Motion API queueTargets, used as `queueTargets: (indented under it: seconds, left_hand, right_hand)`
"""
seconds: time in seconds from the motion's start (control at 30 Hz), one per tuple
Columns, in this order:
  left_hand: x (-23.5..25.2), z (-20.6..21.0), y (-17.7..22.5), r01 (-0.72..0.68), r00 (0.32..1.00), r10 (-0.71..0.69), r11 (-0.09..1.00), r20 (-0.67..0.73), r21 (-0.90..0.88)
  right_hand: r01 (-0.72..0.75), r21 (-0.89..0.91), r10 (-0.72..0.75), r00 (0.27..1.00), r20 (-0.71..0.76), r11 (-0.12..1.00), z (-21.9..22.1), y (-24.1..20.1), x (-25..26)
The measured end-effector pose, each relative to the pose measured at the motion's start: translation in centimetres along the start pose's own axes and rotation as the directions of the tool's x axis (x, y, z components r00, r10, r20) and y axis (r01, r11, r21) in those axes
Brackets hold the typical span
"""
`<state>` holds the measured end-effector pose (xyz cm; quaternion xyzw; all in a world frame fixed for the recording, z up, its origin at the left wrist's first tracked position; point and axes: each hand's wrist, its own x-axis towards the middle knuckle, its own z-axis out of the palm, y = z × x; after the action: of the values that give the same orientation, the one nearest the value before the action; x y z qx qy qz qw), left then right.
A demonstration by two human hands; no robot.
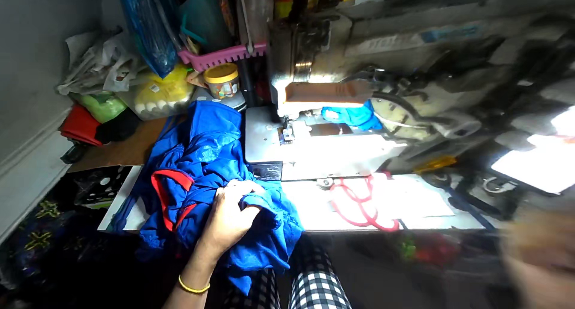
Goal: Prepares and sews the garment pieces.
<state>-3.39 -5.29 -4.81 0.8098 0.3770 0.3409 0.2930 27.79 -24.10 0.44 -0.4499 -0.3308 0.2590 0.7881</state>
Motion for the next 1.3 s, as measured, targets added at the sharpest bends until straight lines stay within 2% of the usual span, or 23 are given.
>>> queueTargets:
  seconds: [0.07, 0.13, 0.2, 0.23, 0.3, 0.4, 0.47, 0.53, 0.6, 0.67, 0.7, 0.73, 0.8, 0.87, 0.93, 1.03, 1.13, 1.2, 1.3]
  left_hand:
    - [-0.1, 0.7, 0.8, -0.036, 0.999, 0.038, 0.998, -0.036, 0.050]
    - [-0.4, 1.0, 1.5, -0.045, 0.998, 0.048, 0.996, -0.027, 0.075]
    - [-0.9, 0.7, 1.6, -0.067, 0.997, 0.070, 0.991, -0.026, 0.118]
    - [-1.1, 0.2, 1.3, -0.079, 0.995, 0.089, 0.981, -0.052, 0.175]
    - [-1.6, -1.4, 0.6, -0.070, 0.975, 0.134, 0.943, -0.178, 0.325]
    - [-2.3, -2.7, 0.4, -0.042, 0.946, 0.183, 0.889, -0.269, 0.457]
    - [-2.3, -2.2, 1.0, -0.039, 0.938, 0.179, 0.905, -0.297, 0.424]
    - [-1.8, -1.5, 1.7, -0.065, 0.937, 0.179, 0.933, -0.299, 0.354]
    - [-1.3, -0.5, 2.3, -0.137, 0.939, 0.209, 0.955, -0.272, 0.264]
    - [-1.0, 0.2, 2.7, -0.197, 0.939, 0.242, 0.961, -0.246, 0.194]
    - [-0.9, 0.2, 2.7, -0.213, 0.942, 0.248, 0.963, -0.228, 0.167]
    - [-0.8, -0.1, 2.5, -0.223, 0.949, 0.244, 0.967, -0.202, 0.120]
    - [-1.0, -1.2, 1.8, -0.216, 0.972, 0.207, 0.974, -0.114, -0.066]
    - [-1.5, -2.1, 1.4, -0.157, 0.987, 0.160, 0.949, -0.010, -0.274]
    - [-1.7, -2.3, 1.7, -0.079, 0.995, 0.100, 0.889, 0.022, -0.450]
    - [-1.9, -2.0, 2.3, 0.095, 0.995, -0.099, 0.744, 0.031, -0.661]
    - [-1.9, -1.9, 2.7, 0.217, 0.971, -0.215, 0.634, 0.100, -0.742]
    - [-1.7, -1.8, 2.9, 0.245, 0.967, -0.215, 0.665, 0.133, -0.706]
    - [-1.5, -1.4, 2.9, 0.195, 0.980, -0.138, 0.795, 0.141, -0.575]
  right_hand:
    - [-0.021, -0.172, 0.061, 0.971, 0.232, 0.985, 3.5, 4.9, -0.9]
    - [0.169, -0.408, 0.014, 0.912, 0.409, 0.897, 8.7, 9.3, -2.8]
    - [0.328, -0.554, 0.019, 0.849, 0.528, 0.765, 12.1, 11.8, -4.1]
    - [0.340, -0.583, 0.027, 0.848, 0.529, 0.738, 12.9, 12.2, -4.1]
    - [0.289, -0.623, 0.026, 0.895, 0.446, 0.727, 12.9, 12.2, -3.0]
    - [0.271, -0.731, 0.033, 0.927, 0.373, 0.626, 12.5, 11.9, -2.4]
    - [0.305, -0.752, 0.056, 0.909, 0.413, 0.584, 12.6, 11.8, -2.7]
    - [0.399, -0.697, 0.036, 0.854, 0.520, 0.596, 12.8, 11.5, -3.0]
    - [0.513, -0.592, -0.077, 0.792, 0.605, 0.621, 13.6, 11.5, -3.8]
    - [0.543, -0.518, -0.170, 0.780, 0.602, 0.661, 14.1, 11.9, -4.1]
    - [0.484, -0.495, -0.148, 0.806, 0.573, 0.721, 14.1, 11.8, -3.8]
    - [0.366, -0.457, -0.072, 0.837, 0.543, 0.811, 13.9, 11.4, -3.3]
    - [0.112, -0.374, 0.110, 0.844, 0.524, 0.921, 13.3, 10.4, -1.9]
    - [-0.145, -0.316, 0.289, 0.830, 0.477, 0.938, 13.1, 9.8, -1.3]
    - [-0.347, -0.201, 0.401, 0.804, 0.439, 0.916, 13.2, 10.0, -1.4]
    - [-0.364, -0.136, 0.387, 0.826, 0.410, 0.921, 13.4, 10.6, -1.7]
    - [-0.329, -0.163, 0.367, 0.843, 0.394, 0.930, 13.4, 10.8, -1.7]
    - [-0.302, -0.203, 0.358, 0.855, 0.375, 0.932, 13.4, 10.6, -1.6]
    - [-0.169, -0.267, 0.275, 0.859, 0.432, 0.949, 13.3, 10.5, -1.7]
